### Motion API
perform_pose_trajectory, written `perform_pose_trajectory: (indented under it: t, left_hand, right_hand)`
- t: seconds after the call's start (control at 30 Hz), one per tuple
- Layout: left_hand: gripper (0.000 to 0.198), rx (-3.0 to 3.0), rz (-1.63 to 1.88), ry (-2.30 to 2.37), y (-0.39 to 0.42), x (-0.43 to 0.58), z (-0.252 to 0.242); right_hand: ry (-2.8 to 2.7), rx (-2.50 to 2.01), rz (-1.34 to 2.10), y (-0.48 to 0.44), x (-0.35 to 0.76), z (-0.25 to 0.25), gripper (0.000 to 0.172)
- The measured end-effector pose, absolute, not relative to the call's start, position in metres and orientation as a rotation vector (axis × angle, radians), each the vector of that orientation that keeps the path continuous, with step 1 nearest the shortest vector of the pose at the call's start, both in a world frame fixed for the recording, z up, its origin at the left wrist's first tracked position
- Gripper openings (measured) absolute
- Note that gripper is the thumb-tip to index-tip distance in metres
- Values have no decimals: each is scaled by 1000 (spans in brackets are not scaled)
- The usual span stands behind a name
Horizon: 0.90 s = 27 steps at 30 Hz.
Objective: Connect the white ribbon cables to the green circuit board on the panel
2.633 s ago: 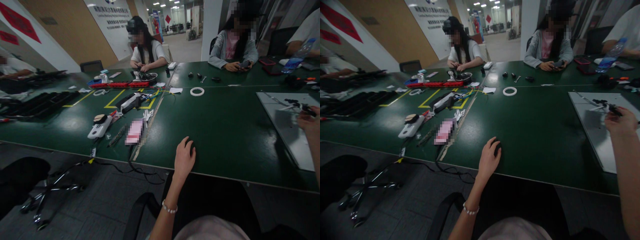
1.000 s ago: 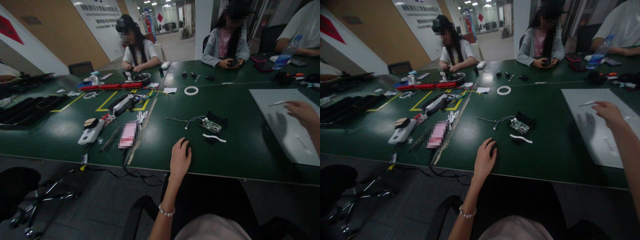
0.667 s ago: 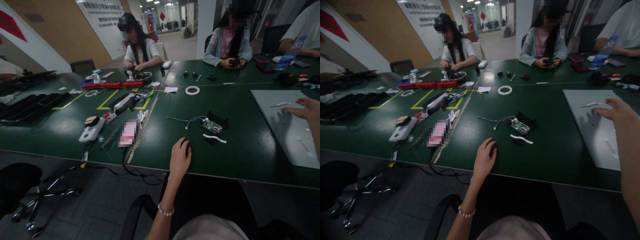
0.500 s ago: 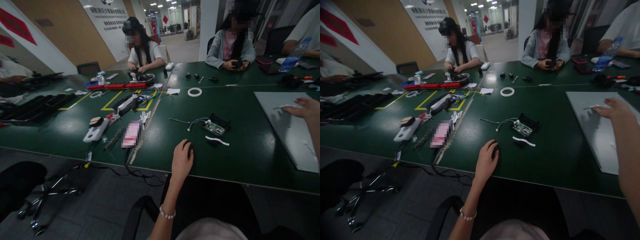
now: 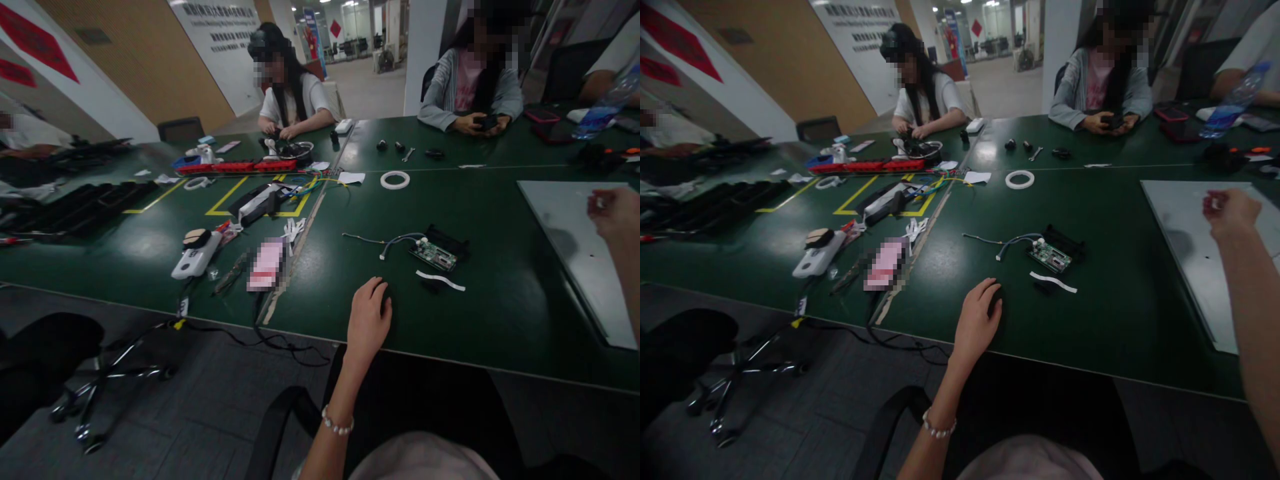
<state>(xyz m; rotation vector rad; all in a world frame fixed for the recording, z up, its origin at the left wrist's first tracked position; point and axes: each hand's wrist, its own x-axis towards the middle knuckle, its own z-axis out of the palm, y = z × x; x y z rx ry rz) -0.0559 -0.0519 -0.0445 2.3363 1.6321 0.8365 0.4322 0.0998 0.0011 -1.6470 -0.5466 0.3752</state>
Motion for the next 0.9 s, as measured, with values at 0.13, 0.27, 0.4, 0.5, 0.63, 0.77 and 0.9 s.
perform_pose_trajectory:
  t: [0.13, 0.27, 0.4, 0.5, 0.63, 0.77, 0.9]
  left_hand:
    - [30, 2388, 773, 1612, -45, -52, -38]
    - [28, 2540, 717, 1526, -18, -29, -15]
    - [24, 2653, 674, 1345, 32, 10, 3]
    - [16, 2593, 625, 1185, 69, 31, 1]
    - [20, 2497, 763, 1023, 93, 39, -16]
    - [21, 2422, 793, 1034, 94, 36, -27]
    - [22, 2455, 911, 980, 98, 28, -31]
  right_hand:
    - [-714, -1461, 826, 79, 371, 11, 6]
    - [-996, -1136, 1164, 45, 274, 28, 34]
    - [-1251, -988, 1200, 24, 188, 36, 52]
    - [-1442, -1088, 1104, 22, 156, 25, 60]
    - [-1590, -1318, 888, 30, 151, 4, 65]
    - [-1658, -1476, 945, 36, 160, -5, 79]
    - [-1552, -1481, 1043, 37, 190, -1, 78]
